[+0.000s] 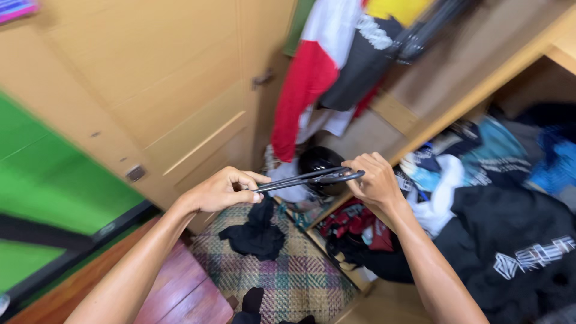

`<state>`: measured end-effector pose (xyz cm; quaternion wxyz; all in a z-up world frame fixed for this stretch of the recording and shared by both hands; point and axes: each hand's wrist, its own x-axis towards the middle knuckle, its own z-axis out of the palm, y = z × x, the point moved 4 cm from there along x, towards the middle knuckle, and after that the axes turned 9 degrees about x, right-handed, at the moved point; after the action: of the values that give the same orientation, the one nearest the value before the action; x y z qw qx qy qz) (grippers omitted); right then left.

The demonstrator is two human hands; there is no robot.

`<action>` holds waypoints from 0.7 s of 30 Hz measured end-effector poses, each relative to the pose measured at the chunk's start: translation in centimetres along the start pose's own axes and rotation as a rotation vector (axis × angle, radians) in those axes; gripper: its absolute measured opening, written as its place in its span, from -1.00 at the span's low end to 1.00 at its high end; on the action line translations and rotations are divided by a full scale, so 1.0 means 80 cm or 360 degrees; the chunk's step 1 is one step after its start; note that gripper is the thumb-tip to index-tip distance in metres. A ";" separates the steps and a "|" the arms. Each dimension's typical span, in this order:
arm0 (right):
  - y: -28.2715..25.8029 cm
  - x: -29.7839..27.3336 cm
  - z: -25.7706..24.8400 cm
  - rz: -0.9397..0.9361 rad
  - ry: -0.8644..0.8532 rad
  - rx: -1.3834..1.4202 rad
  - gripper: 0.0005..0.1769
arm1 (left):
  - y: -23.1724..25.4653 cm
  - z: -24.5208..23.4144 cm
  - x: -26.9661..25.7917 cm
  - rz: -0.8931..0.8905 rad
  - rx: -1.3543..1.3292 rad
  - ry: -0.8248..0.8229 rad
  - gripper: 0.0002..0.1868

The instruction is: The person opens a wooden wardrobe and sorts through a pile of clothes on a shelf. They pick up various garments, fold them, and place them back into the wardrobe. The person also handles several empty hangers, moving them from the wardrobe to a nearby table and back again.

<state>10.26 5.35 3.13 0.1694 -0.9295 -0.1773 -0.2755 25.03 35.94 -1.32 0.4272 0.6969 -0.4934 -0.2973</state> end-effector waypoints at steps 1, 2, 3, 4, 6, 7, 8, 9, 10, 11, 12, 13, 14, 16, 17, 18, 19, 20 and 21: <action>-0.005 0.010 0.014 -0.0078 -0.0015 0.0062 -0.76 | -0.002 -0.005 -0.018 -0.0035 0.0035 0.0028 -0.74; -0.011 0.021 0.030 -0.0114 -0.0033 0.0057 -0.81 | -0.004 -0.011 -0.036 -0.0070 0.0070 0.0055 -0.74; -0.019 0.035 0.045 -0.0155 -0.0048 0.0049 -0.85 | -0.005 -0.018 -0.056 -0.0104 0.0107 0.0086 -0.74; -0.029 0.051 0.059 -0.0196 -0.0062 0.0042 -0.88 | -0.007 -0.024 -0.077 -0.0161 0.0131 0.0132 -0.73; -0.050 0.078 0.084 -0.0312 -0.0070 0.0203 -0.85 | -0.008 -0.030 -0.119 -0.0288 0.0178 0.0223 -0.72; -0.062 0.091 0.096 -0.0367 -0.0073 0.0282 -0.82 | -0.006 -0.034 -0.138 -0.0321 0.0200 0.0302 -0.72; -0.076 0.106 0.111 -0.0405 -0.0098 0.0332 -0.81 | -0.004 -0.037 -0.158 -0.0354 0.0223 0.0379 -0.73; -0.092 0.120 0.125 -0.0440 -0.0124 0.0378 -0.81 | -0.001 -0.040 -0.180 -0.0383 0.0244 0.0455 -0.73; -0.108 0.133 0.141 -0.0475 -0.0152 0.0423 -0.80 | 0.001 -0.042 -0.203 -0.0503 0.0291 0.0519 -0.75; -0.123 0.146 0.157 -0.0508 -0.0167 0.0478 -0.79 | 0.004 -0.042 -0.224 -0.0625 0.0335 0.0579 -0.76; -0.139 0.157 0.174 -0.0540 -0.0182 0.0532 -0.78 | 0.006 -0.041 -0.244 -0.0749 0.0376 0.0638 -0.77; -0.155 0.166 0.190 -0.0565 -0.0200 0.0582 -0.78 | 0.012 -0.041 -0.261 -0.0778 0.0401 0.0744 -0.76; -0.171 0.175 0.205 -0.0617 -0.0202 0.0642 -0.78 | 0.017 -0.041 -0.277 -0.0808 0.0427 0.0849 -0.74; -0.207 0.190 0.233 -0.0714 -0.0209 0.0760 -0.78 | 0.027 -0.040 -0.312 -0.0922 0.0462 0.1040 -0.73; -0.223 0.197 0.249 -0.0689 -0.0273 0.0784 -0.79 | 0.032 -0.041 -0.328 -0.1000 0.0477 0.1122 -0.72; -0.239 0.204 0.264 -0.0665 -0.0338 0.0807 -0.80 | 0.037 -0.043 -0.344 -0.1078 0.0491 0.1204 -0.72; -0.253 0.209 0.279 -0.0637 -0.0405 0.0826 -0.81 | 0.046 -0.045 -0.356 -0.1030 0.0552 0.1325 -0.72; -0.267 0.214 0.295 -0.0606 -0.0469 0.0804 -0.84 | 0.055 -0.048 -0.369 -0.0982 0.0615 0.1445 -0.72; -0.280 0.219 0.309 -0.0568 -0.0530 0.0774 -0.86 | 0.065 -0.051 -0.380 -0.0926 0.0680 0.1556 -0.72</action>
<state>25.70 39.41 -1.56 0.3039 -0.8484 -0.4229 -0.0949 15.94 64.99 4.93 0.3560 0.9294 -0.0780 0.0582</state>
